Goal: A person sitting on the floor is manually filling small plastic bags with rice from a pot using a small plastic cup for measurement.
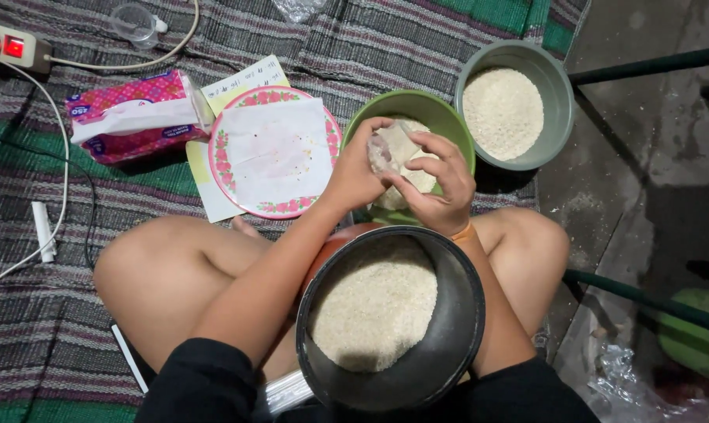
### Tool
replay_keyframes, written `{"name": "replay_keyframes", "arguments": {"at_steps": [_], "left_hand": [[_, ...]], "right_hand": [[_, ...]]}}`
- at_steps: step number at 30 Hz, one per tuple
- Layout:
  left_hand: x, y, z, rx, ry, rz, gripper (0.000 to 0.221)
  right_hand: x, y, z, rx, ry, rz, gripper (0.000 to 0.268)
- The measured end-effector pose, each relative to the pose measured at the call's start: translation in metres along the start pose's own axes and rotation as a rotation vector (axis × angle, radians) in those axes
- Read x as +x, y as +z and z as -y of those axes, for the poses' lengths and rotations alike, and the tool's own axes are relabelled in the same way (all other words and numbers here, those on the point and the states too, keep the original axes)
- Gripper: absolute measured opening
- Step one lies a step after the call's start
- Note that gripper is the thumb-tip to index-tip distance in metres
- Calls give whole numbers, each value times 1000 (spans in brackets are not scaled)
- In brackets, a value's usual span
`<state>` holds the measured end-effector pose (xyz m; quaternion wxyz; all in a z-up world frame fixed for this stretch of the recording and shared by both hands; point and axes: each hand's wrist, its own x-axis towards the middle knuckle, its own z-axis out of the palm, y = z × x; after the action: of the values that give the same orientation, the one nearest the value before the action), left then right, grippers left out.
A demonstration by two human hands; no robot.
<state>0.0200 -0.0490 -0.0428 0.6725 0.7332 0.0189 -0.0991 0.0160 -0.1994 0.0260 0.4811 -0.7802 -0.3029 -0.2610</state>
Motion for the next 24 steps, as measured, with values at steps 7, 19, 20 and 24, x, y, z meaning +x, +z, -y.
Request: {"name": "replay_keyframes", "arguments": {"at_steps": [7, 19, 20, 24], "left_hand": [[-4, -5, -11, 10, -6, -33, 70], [-3, -3, -16, -9, 133, -122, 68], [-3, -2, -17, -72, 193, -130, 67], [-3, -1, -24, -213, 323, -134, 66]], "right_hand": [[-11, -5, -15, 77, 224, -69, 36], [-51, -7, -85, -503, 614, 195, 44], [-54, -6, -89, -568, 633, 329, 41], [-67, -7, -103, -547, 704, 530, 32]]}}
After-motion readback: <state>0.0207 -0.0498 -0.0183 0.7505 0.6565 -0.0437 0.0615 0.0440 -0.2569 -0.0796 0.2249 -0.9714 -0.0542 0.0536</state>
